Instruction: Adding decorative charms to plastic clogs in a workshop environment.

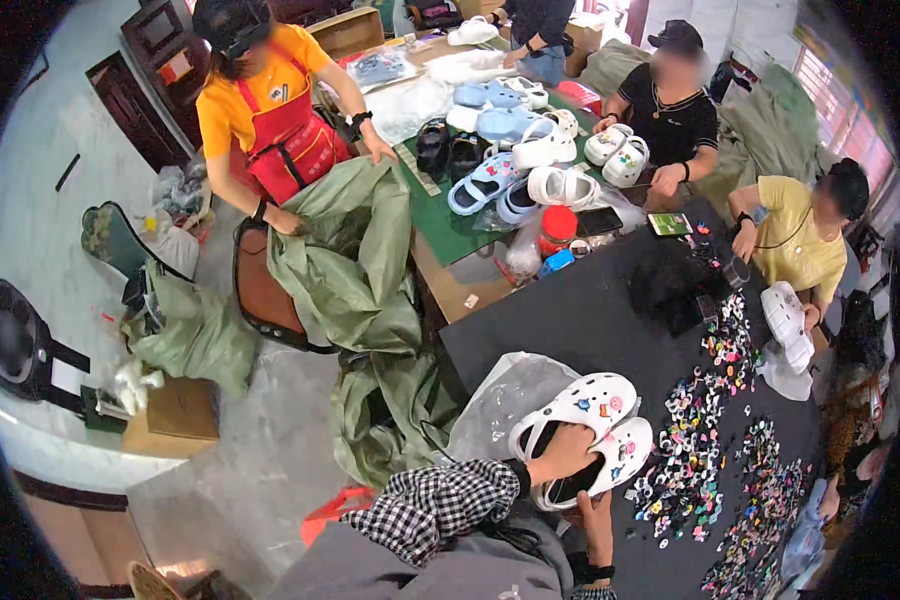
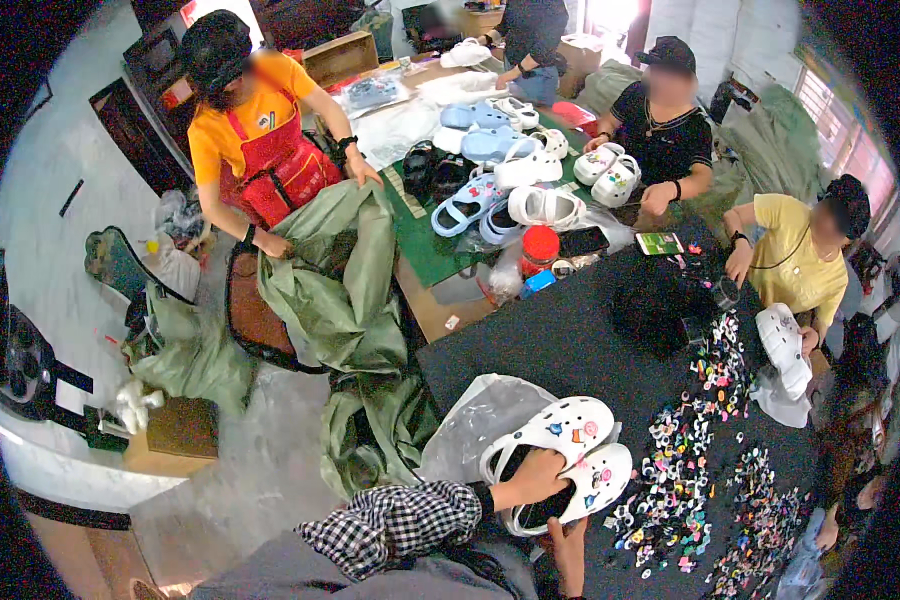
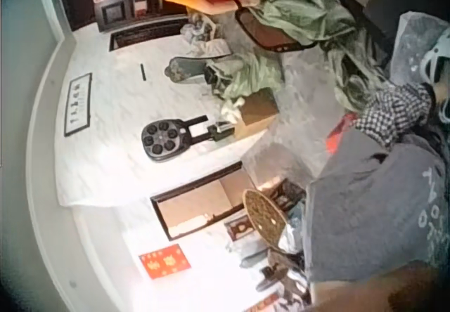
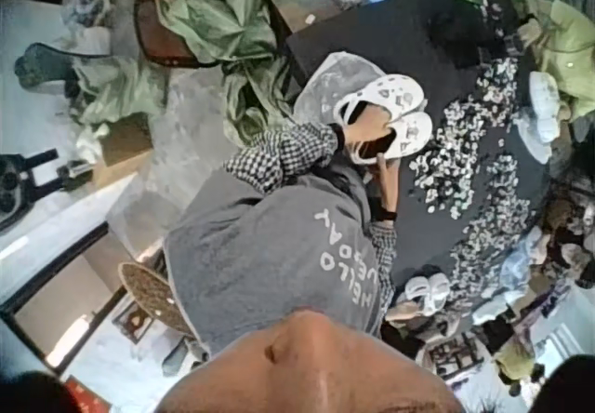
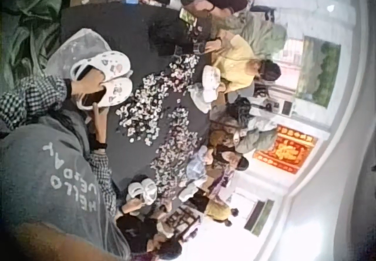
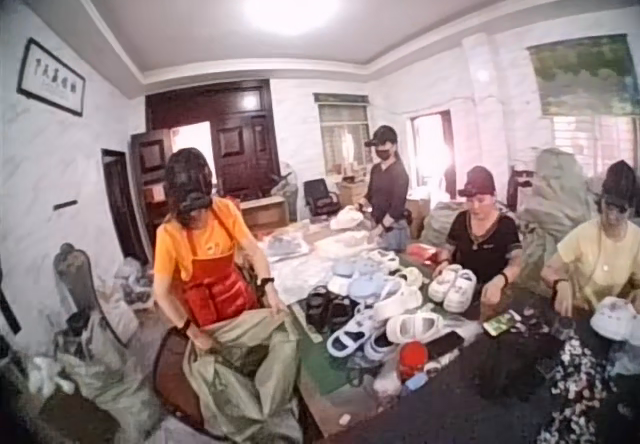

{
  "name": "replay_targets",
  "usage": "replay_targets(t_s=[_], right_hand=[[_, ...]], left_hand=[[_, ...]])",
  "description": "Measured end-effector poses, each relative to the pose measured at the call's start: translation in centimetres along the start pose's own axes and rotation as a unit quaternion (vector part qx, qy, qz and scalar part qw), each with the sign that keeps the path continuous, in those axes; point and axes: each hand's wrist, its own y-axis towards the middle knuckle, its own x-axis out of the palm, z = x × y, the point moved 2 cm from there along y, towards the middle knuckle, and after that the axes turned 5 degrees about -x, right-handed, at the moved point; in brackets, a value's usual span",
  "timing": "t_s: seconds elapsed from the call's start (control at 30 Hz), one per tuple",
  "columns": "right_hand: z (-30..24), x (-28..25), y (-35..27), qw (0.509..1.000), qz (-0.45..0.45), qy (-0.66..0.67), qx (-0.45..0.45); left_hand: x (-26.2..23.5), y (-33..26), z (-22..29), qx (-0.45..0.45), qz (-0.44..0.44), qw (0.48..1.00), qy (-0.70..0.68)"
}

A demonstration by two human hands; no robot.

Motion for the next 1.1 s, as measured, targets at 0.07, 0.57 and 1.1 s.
replay_targets(t_s=[0.07, 0.57, 1.1], right_hand=[[0.0, -0.1, 0.0, 1.0, 0.01, 0.01, 0.0], [-0.4, 0.4, -0.1, 1.0, 0.005, 0.013, -0.009], [2.0, -0.4, 0.6, 0.999, 0.016, -0.014, -0.028]], left_hand=[[0.0, 0.0, 0.4, -0.01, -0.015, 1.0, 0.001], [0.1, -0.2, 0.1, 0.002, 0.004, 1.0, 0.03], [-0.6, -0.4, 0.5, -0.026, -0.027, 0.999, 0.001]])
